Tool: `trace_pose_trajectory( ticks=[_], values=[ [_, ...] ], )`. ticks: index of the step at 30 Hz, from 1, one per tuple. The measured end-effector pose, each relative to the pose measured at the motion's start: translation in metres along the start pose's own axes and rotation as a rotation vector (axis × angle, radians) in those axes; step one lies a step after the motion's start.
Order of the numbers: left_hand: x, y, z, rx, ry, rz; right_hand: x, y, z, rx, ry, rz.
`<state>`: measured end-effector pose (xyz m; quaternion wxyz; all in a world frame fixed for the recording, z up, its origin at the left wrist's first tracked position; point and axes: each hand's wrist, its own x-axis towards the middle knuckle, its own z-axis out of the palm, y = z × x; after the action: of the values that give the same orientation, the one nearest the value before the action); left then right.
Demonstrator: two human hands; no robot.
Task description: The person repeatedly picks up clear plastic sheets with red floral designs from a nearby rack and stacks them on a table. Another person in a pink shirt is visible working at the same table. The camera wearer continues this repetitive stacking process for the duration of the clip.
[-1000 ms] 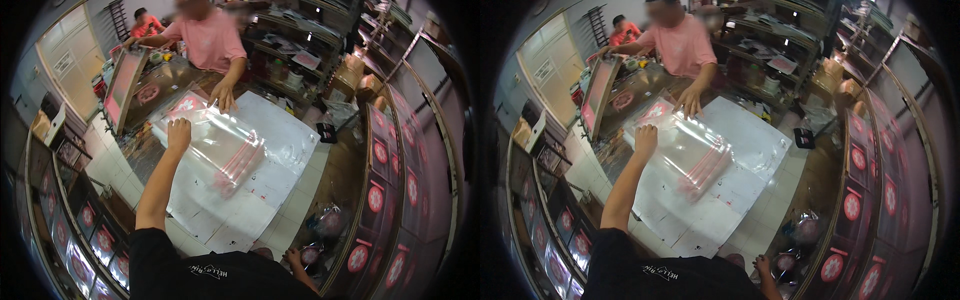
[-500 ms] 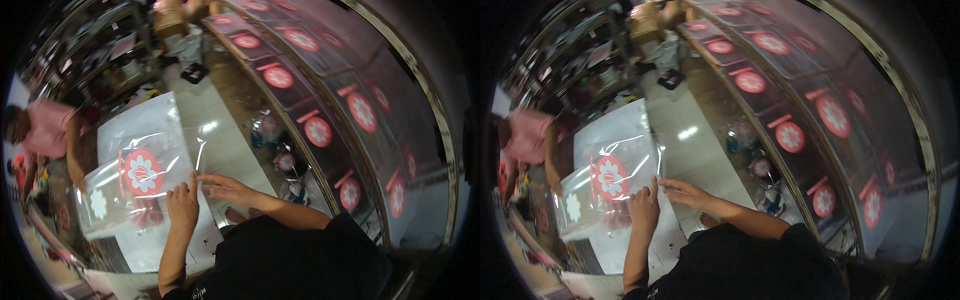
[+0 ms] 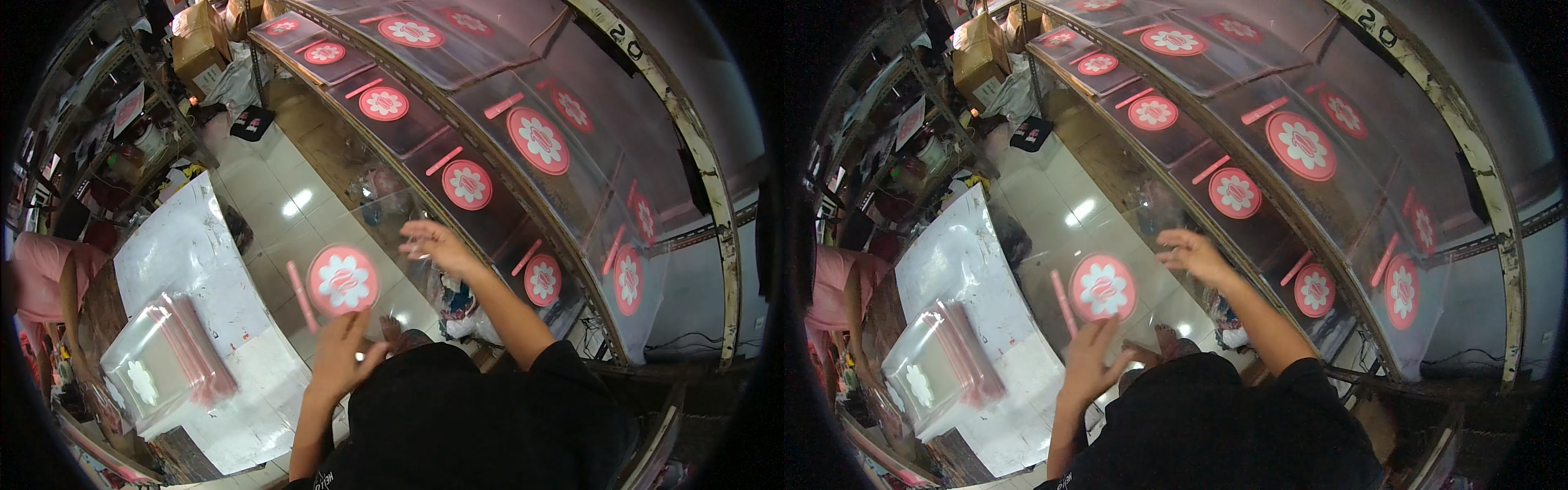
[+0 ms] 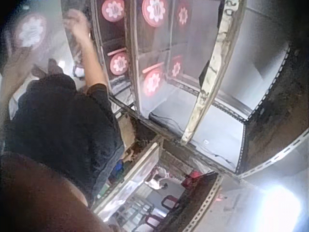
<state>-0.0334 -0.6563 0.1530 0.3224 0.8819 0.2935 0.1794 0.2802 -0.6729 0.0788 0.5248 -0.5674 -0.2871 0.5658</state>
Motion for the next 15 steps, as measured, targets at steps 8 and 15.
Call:
trace_pose_trajectory(
  ticks=[8, 15],
  values=[
    [-0.087, -0.086, 0.012, 0.180, 0.411, -0.496, 0.019, -0.003, -0.172, 0.009, 0.351, -0.123],
    [-0.122, -0.115, 0.060, 0.488, 0.528, -0.463, 0.002, 0.136, -0.357, -0.275, 0.680, -0.309]
  ],
)
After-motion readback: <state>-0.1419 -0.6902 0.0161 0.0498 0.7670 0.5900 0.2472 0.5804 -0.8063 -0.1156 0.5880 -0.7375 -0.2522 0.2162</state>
